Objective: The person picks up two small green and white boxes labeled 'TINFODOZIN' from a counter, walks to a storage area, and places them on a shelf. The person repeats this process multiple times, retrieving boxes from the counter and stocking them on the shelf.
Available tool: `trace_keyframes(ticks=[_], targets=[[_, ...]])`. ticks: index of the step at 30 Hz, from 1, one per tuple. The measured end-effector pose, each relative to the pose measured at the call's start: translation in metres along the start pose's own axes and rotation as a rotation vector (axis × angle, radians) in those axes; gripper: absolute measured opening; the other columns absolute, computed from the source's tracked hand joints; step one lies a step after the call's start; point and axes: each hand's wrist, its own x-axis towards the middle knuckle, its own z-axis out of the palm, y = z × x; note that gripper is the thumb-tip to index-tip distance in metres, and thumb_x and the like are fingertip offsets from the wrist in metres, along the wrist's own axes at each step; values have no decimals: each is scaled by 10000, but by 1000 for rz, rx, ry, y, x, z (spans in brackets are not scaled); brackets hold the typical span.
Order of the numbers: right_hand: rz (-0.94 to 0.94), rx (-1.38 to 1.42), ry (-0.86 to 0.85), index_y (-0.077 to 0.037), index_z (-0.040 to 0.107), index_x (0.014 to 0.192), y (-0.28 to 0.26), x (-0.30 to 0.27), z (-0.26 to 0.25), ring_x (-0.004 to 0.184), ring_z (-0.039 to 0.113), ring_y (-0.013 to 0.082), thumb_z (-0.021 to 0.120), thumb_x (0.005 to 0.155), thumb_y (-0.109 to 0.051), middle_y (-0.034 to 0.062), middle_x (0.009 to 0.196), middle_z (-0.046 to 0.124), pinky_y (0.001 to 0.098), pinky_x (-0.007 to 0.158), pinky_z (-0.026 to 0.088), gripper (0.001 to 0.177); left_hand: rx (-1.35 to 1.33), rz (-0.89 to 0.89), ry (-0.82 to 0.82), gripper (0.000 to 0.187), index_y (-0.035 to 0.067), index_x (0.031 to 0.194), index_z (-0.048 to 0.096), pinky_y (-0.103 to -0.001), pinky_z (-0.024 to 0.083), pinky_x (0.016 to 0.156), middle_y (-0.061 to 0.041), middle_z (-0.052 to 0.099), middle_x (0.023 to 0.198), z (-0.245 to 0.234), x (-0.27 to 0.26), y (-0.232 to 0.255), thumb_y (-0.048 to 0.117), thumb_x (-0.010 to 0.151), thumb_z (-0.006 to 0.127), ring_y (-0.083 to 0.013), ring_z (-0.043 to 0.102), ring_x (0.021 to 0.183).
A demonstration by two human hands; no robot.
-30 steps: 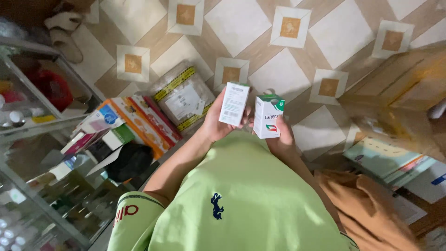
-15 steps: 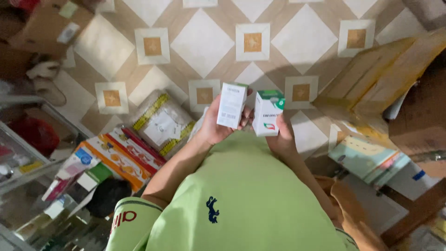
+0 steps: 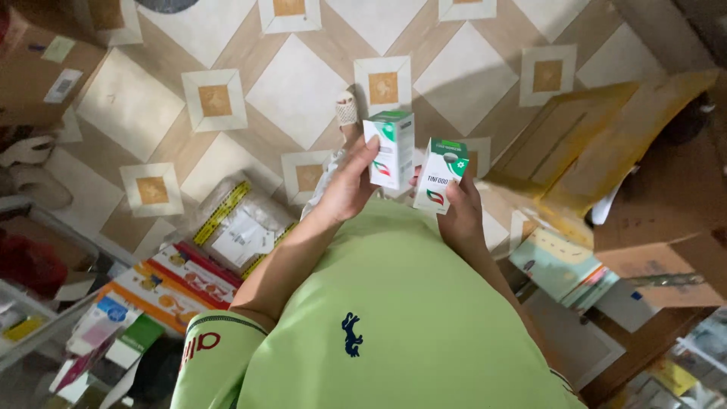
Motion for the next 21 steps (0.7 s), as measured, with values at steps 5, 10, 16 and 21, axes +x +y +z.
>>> trace_keyframes(ticks=[5,10,16,21], targets=[[19,-66,65,-19,430,1459,-28,87,10,1119,658,333,574,1038,-309,199,1261,656,473,992,536,530,228,157,-18,429,56,1422,488,-401,494,1065,-84,600,1326,-10,82,54,250,1066,627,-196,583,1232],[6,-104,81,-13,436,1458,-61,176,40,1155,653,331,546,1043,-294,207,1256,647,475,998,526,513,354,279,-111,439,58,1397,452,-378,484,1110,-85,592,1357,-5,146,129,219,1052,671,-181,564,1276],[55,-93,53,-6,440,1461,-87,251,68,1180,646,325,615,984,-176,205,1282,644,479,1014,520,536,526,308,-11,542,73,1377,427,-375,539,1060,-105,605,1316,12,189,202,215,971,757,-201,600,1228],[91,-136,7,-28,428,1474,-104,304,80,1213,642,302,652,900,-85,193,1301,641,462,1058,517,619,650,345,123,629,80,1356,431,-369,535,1035,-86,598,1298,15,224,226,150,883,840,-205,622,1180]])
